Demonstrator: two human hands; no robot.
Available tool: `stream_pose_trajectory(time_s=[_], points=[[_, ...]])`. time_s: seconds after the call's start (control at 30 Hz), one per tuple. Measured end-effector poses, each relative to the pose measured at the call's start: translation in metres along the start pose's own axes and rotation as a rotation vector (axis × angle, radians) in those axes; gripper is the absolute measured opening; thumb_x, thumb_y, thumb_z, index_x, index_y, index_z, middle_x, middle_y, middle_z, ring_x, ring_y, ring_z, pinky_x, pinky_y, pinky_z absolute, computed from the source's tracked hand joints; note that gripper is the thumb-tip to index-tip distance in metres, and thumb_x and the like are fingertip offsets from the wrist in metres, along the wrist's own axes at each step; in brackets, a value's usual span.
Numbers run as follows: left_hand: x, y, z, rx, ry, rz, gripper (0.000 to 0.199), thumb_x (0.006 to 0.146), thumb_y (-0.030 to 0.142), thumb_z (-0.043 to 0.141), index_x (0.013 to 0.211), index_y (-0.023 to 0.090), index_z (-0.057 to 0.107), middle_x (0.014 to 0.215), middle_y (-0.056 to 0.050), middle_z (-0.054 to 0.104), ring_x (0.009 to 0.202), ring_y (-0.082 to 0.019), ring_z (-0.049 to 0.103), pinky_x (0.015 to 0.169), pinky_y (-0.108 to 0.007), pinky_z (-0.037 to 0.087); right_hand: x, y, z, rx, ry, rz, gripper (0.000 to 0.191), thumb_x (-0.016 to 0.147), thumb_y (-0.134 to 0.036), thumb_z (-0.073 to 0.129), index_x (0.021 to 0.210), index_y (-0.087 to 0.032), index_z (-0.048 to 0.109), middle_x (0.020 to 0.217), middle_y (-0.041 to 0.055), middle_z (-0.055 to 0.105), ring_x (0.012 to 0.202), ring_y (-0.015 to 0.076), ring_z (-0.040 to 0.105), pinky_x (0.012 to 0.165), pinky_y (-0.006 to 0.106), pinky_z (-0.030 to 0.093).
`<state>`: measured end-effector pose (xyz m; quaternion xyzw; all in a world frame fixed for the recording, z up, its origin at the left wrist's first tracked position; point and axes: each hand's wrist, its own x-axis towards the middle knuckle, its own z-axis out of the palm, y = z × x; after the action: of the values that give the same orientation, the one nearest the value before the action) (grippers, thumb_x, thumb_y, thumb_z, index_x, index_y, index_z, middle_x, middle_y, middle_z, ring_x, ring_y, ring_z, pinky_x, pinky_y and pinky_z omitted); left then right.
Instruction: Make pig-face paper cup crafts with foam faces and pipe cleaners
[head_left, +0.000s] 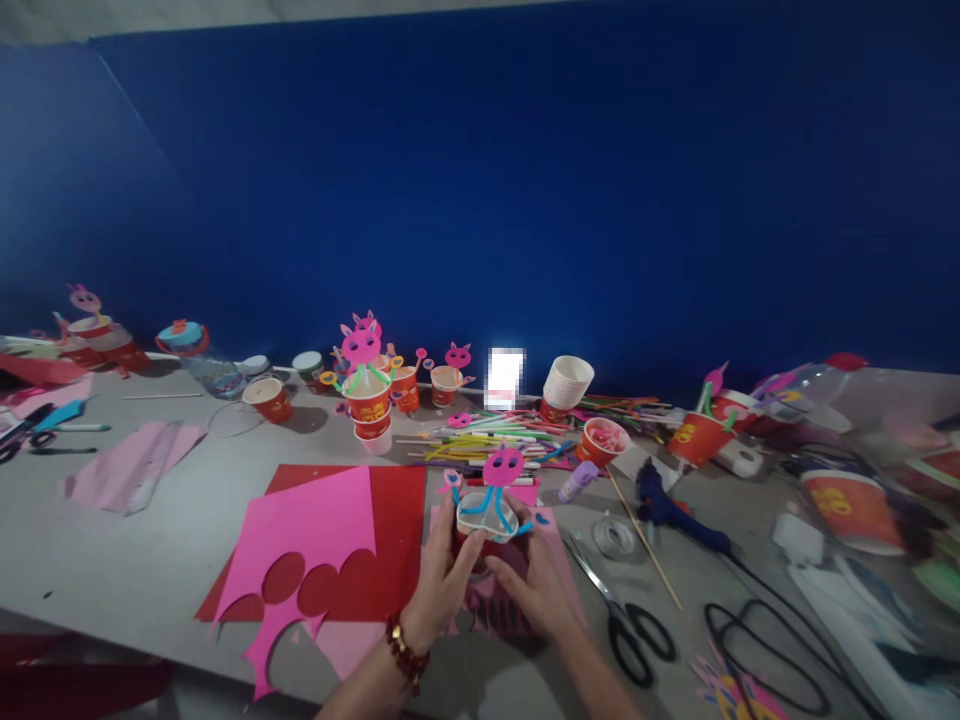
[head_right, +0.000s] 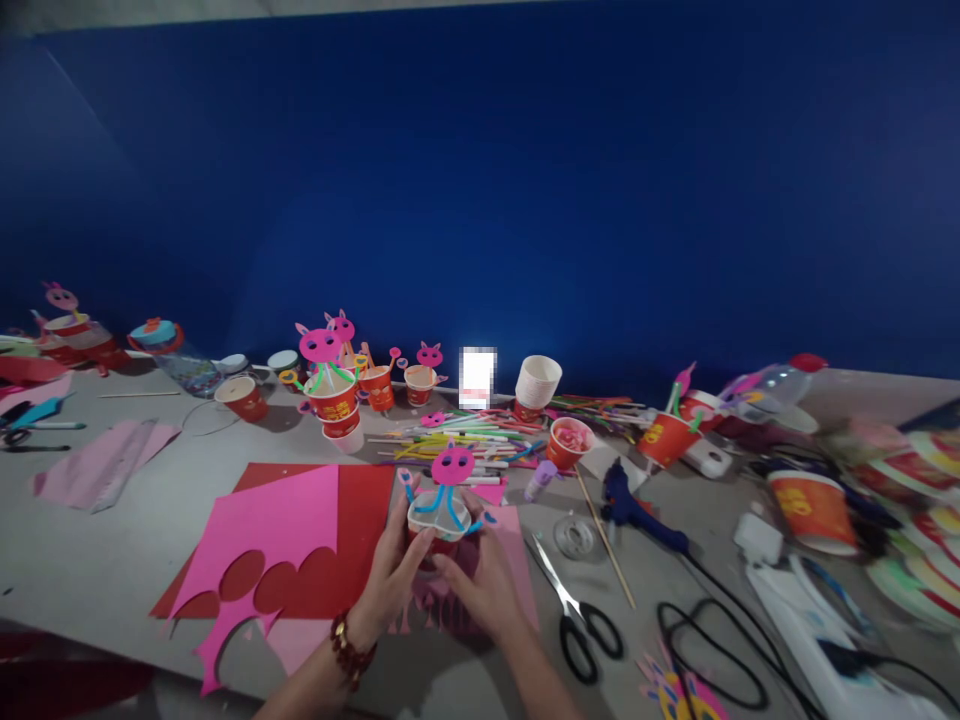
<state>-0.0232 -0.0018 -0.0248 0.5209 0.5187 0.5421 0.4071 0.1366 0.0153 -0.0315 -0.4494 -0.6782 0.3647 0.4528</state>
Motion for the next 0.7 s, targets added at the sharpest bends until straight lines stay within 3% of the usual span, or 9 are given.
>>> stream_pose_trajectory(time_s=[0.2,0.4,0.53,0.7], points=[[-0.001,-0.008,-0.002,-0.007,0.026,0.010,0.067,0.094,0.047,0.056,0.153,0.024,0.033,0.160,-0.011,0.039,0.149,-0.028,0.032,0.122,-0.042,0.027,0.001,0.006,-0.007,-0.011,0.053,-0.006,0.060,0.083,-0.052,0.070,0.133,-0.021,0.056,0.133,0.0140,0.064,0.127,0.0336,0.058,0.104,0.052,0.049],[0.000,-0.008,-0.004,-0.080,0.054,0.010,0.067,0.094,0.046,0.058,0.153,0.026,0.033,0.163,-0.009,0.033,0.149,-0.028,0.031,0.122,-0.042,0.027,-0.002,0.011,-0.015,0.026,0.093,0.024,0.072,0.082,-0.046,0.073,0.144,-0.021,0.044,0.131,0.0147,0.064,0.109,0.0302,0.068,0.092,0.044,0.057],[0.004,-0.008,-0.007,-0.128,0.070,-0.028,0.067,0.094,0.048,0.057,0.153,0.026,0.035,0.162,-0.009,0.035,0.149,-0.027,0.031,0.121,-0.040,0.029,0.001,-0.004,-0.031,0.102,0.185,-0.006,0.055,0.089,-0.039,0.067,0.138,-0.022,0.050,0.122,0.0135,0.066,0.098,0.0247,0.069,0.086,0.039,0.060],[0.007,-0.002,-0.009,-0.249,0.177,-0.160,0.070,0.090,0.055,0.059,0.150,0.026,0.038,0.152,-0.009,0.051,0.142,-0.028,0.044,0.114,-0.038,0.041,0.007,-0.021,-0.070,0.022,0.431,0.013,0.031,0.089,-0.040,0.066,0.113,-0.020,0.064,0.105,0.0121,0.072,0.090,0.0239,0.070,0.079,0.036,0.059]])
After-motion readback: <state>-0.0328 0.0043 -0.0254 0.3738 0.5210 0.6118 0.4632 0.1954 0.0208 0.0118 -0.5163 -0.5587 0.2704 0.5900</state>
